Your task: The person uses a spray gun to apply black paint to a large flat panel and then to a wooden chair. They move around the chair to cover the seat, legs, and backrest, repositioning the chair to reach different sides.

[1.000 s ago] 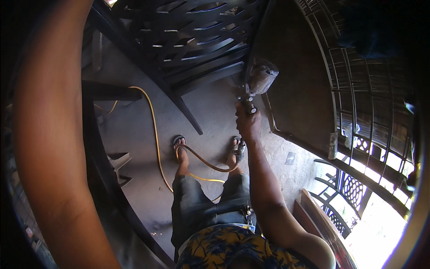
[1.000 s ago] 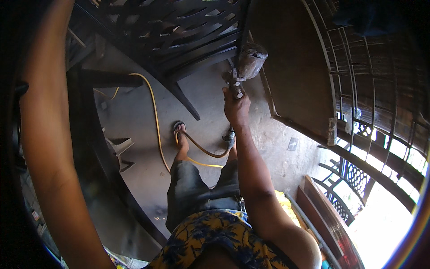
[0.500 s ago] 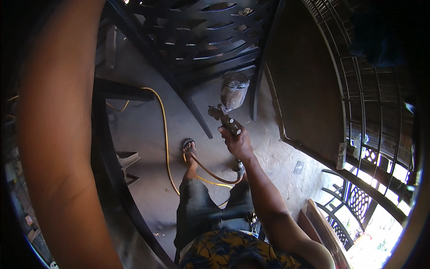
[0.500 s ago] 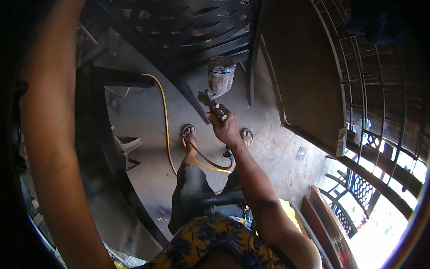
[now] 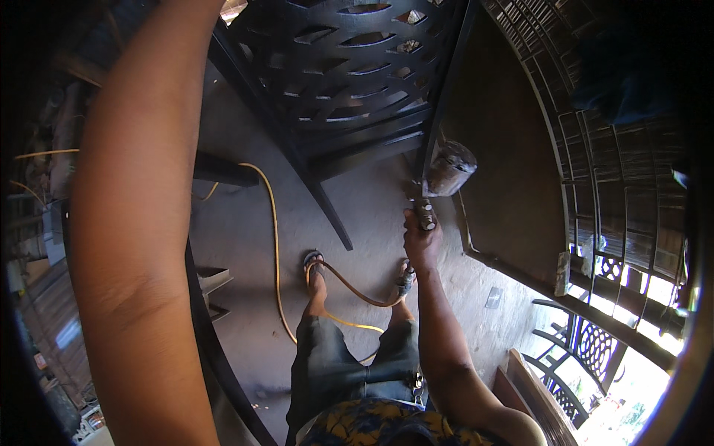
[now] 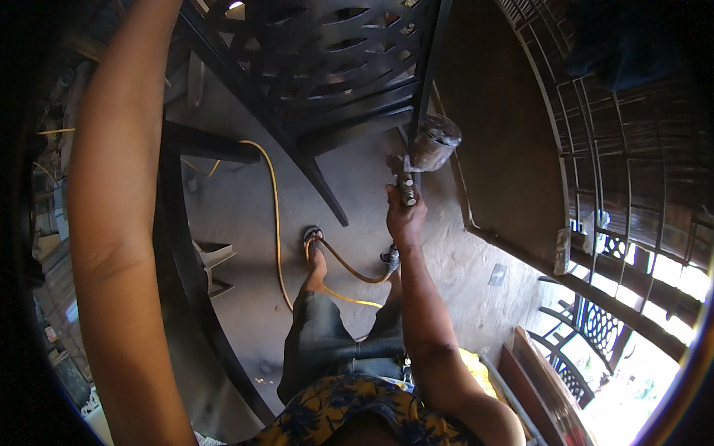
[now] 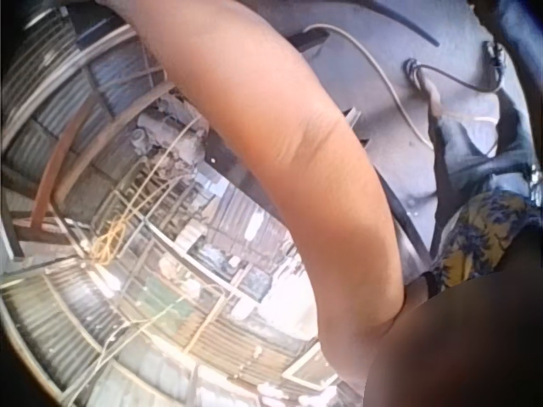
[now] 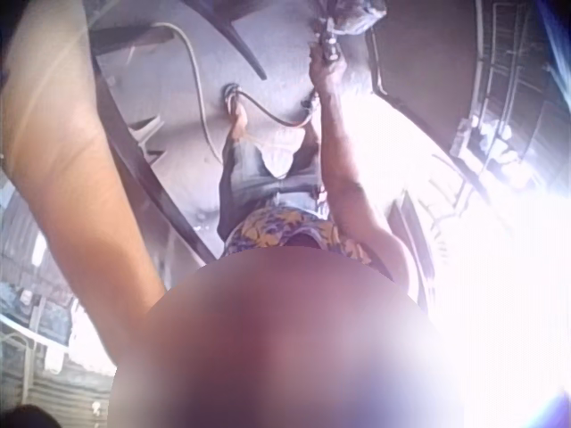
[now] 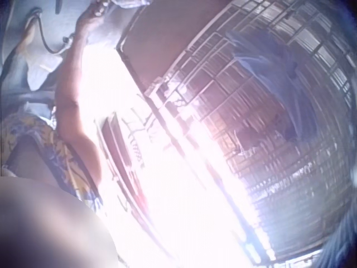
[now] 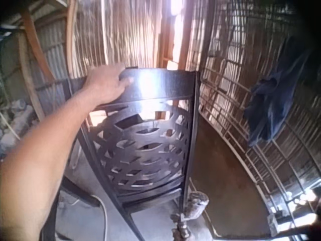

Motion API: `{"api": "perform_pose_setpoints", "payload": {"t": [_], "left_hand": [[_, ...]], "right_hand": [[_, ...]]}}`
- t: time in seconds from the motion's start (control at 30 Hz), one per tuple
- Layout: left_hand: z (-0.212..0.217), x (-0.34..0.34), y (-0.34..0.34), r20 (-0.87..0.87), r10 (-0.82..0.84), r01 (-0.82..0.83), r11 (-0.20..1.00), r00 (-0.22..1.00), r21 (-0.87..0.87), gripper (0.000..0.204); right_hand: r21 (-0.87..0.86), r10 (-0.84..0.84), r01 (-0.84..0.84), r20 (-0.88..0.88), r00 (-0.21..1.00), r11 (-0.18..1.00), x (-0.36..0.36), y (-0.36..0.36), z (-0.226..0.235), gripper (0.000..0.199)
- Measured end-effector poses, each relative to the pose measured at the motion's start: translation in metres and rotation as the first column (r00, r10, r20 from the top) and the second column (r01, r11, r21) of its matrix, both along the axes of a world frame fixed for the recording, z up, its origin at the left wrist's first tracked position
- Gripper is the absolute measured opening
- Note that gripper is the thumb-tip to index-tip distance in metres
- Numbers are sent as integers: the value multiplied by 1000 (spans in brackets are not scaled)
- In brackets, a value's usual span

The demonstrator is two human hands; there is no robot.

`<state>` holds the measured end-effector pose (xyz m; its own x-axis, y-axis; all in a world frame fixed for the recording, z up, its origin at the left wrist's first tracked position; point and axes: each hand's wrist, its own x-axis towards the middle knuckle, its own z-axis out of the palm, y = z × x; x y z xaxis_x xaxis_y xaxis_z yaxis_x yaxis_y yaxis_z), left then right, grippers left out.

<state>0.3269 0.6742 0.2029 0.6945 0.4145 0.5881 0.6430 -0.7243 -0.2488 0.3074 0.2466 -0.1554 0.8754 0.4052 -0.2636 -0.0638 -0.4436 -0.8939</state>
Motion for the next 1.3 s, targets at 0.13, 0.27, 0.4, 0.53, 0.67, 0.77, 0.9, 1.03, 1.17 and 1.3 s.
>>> {"api": "perform_pose_setpoints", "payload": {"t": [0.13,0.27,0.4,0.53,0.67,0.77,0.9,1.03,1.17,1.3], "left_hand": [[-6,3,10,61,-30,29,1000,998,8,42],[-11,5,28,108,-158,156,987,982,27,31],[-14,5,43,149,-218,216,976,965,26,26],[-14,7,50,158,-224,229,973,962,-13,24],[-14,6,51,164,-253,256,967,954,2,25],[-19,7,47,221,-300,300,953,928,35,23],[-27,4,39,316,-340,315,940,886,130,19],[-30,-4,19,348,-339,303,940,874,155,22],[-26,-7,-11,377,-300,283,954,876,101,34],[-17,-26,-27,260,-269,293,954,927,-58,48]], "right_hand": [[-60,-53,58,76,996,997,7,-4,6,27],[-25,2,-3,-65,998,1000,-4,-6,6,28],[5,159,-160,-139,977,987,-27,-3,9,29],[34,236,-233,-156,959,972,-35,-4,16,27],[5,75,-75,-113,991,997,-19,1,5,28],[38,-75,76,-3,997,996,1,12,-11,25],[39,-165,165,-4,986,985,25,13,-8,24],[-41,-105,111,127,986,993,40,13,12,27],[11,-79,79,266,961,997,54,21,26,30],[18,-46,43,251,967,999,52,21,45,35]]}}
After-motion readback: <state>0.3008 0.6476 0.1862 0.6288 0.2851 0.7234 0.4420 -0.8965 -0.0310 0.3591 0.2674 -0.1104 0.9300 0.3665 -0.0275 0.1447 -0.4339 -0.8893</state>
